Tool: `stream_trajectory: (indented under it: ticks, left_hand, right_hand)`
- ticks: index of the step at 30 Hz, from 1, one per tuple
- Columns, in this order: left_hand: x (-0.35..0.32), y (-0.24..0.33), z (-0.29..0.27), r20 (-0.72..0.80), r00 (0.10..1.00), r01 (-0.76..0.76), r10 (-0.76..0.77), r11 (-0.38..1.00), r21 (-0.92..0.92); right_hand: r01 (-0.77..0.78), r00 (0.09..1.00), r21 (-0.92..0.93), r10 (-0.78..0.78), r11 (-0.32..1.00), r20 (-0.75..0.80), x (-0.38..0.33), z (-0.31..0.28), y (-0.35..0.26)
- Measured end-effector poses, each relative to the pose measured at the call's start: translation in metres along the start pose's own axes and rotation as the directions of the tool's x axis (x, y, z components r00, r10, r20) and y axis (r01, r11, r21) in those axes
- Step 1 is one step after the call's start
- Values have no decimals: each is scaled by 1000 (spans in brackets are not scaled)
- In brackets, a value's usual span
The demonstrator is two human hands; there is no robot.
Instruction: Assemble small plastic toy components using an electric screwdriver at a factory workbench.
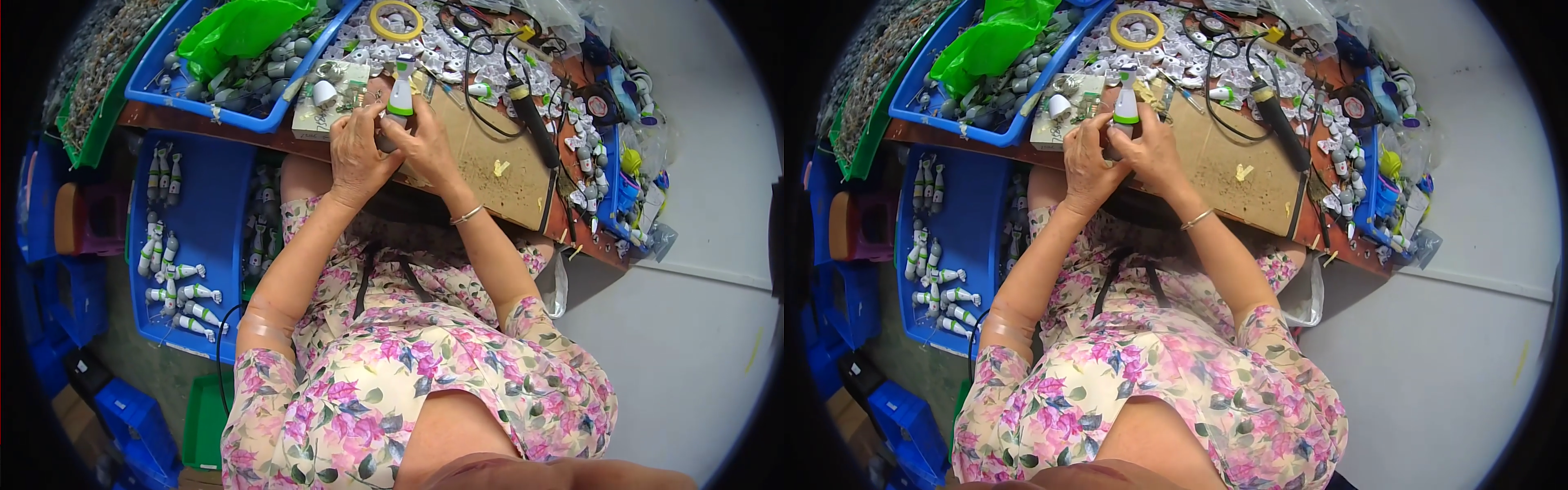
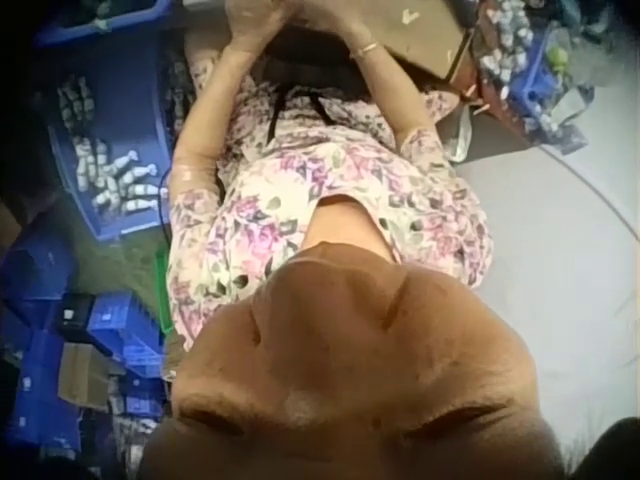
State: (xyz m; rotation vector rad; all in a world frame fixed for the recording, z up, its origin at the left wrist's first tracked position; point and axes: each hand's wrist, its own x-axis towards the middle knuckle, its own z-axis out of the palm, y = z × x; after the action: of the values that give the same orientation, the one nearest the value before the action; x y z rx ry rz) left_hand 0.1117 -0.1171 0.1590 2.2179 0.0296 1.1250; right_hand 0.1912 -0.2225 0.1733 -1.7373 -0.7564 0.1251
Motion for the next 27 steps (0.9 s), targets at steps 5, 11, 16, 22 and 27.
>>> stream_trajectory:
  ticks: [5, 11, 16, 22, 27]
  left_hand:
    - [-3, -5, 5, 9, 1000, -1, 1, 1000, 0]
    - [-5, -6, -1, 6, 1000, -14, 14, 1000, 24]
    - [-9, -9, -9, 159, 933, 357, -323, 768, -532]
    - [-10, 2, -6, 209, 912, 389, -353, 583, -713]
    - [-7, 17, -6, 222, 930, 360, -293, 595, -719]
  right_hand:
    - [-35, 999, -185, 33, 982, -12, -2, 2, -5]
    - [8, 997, -144, 2, 990, 72, -1, 0, -19]
    - [35, 999, -70, -33, 997, 24, 39, -14, 5]
    - [-148, 940, -22, 147, 989, 306, 61, -7, 28]
    - [-233, 845, 213, 89, 949, 528, 74, -27, 52]
